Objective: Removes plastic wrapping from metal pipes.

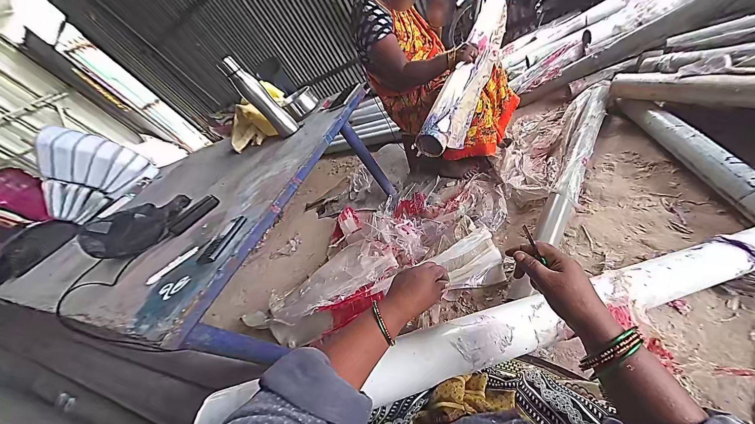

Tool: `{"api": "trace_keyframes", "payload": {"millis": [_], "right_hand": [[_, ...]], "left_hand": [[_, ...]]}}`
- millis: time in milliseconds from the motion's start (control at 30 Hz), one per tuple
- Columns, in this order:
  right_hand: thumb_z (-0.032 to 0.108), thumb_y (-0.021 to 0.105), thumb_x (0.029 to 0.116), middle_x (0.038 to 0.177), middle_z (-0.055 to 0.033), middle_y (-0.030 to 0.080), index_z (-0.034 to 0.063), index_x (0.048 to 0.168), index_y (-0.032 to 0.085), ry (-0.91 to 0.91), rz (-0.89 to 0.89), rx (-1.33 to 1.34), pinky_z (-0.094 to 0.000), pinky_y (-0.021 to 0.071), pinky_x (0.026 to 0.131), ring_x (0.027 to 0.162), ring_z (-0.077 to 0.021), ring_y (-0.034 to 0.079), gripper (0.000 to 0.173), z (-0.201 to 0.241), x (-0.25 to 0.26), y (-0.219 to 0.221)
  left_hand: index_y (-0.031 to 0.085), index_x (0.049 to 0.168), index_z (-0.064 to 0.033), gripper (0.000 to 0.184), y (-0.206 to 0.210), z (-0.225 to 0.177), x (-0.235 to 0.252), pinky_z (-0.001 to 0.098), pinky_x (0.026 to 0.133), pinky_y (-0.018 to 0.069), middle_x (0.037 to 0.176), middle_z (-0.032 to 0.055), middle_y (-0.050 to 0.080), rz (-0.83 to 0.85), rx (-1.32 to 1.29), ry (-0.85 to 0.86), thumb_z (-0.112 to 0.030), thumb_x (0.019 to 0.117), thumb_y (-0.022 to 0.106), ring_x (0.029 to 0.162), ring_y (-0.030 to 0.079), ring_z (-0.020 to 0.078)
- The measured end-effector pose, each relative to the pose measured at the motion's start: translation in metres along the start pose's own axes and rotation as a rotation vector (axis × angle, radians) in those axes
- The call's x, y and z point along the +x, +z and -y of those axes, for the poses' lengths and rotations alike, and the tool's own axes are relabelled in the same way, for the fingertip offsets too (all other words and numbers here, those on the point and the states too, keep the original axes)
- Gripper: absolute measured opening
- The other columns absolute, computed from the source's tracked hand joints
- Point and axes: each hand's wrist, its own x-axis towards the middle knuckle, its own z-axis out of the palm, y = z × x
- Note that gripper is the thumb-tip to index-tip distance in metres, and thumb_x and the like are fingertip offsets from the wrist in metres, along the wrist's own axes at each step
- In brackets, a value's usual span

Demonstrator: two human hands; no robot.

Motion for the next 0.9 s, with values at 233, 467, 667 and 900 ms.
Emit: {"api": "trace_keyframes", "payload": {"millis": [233,467,667,900], "right_hand": [[0.038,0.049,0.1088,0.086,-0.0074,0.066,0.0053,0.119,0.066,0.129,0.074,-0.425,-0.0422,0.0469,0.073,0.073,-0.0179,0.057,0.039,0.005,-0.01,-0.008],[0.032,0.028,0.1145,0.097,-0.0131,0.069,0.0008,0.125,0.064,0.214,0.069,-0.508,-0.0445,0.0471,0.077,0.078,-0.0226,0.06,0.049,-0.003,-0.022,-0.007],[0.027,0.045,0.1113,0.098,-0.0102,0.071,0.0039,0.131,0.063,0.283,0.036,-0.492,-0.0448,0.05,0.083,0.087,-0.0205,0.065,0.035,-0.008,-0.051,-0.016],[0.028,0.052,0.1088,0.095,-0.0081,0.071,0.0084,0.13,0.065,0.251,-0.029,-0.515,-0.0487,0.0503,0.082,0.086,-0.0212,0.065,0.032,-0.017,-0.077,-0.035]], "left_hand": [[0.067,0.096,0.004,0.042,-0.001,0.0,-0.002,0.058,0.088,0.0469,0.103,0.0199,0.066,-0.038,0.008,0.05,-0.036,0.104,0.056,0.1,0.064,0.0359],[0.059,0.142,-0.0123,0.041,0.003,-0.001,-0.012,0.059,0.098,0.048,0.132,0.0163,0.063,-0.057,0.008,0.208,-0.025,0.1029,0.06,0.119,0.062,0.0353],[0.07,0.126,-0.0111,0.031,-0.012,-0.029,-0.029,0.0565,0.095,0.0487,0.12,0.0136,0.068,0.046,0.089,0.308,-0.029,0.1028,0.059,0.114,0.064,0.0317],[0.072,0.116,-0.0106,0.031,0.015,-0.052,0.009,0.0621,0.094,0.0474,0.117,0.0152,0.07,0.261,0.197,0.194,-0.035,0.1024,0.059,0.114,0.064,0.0354]]}}
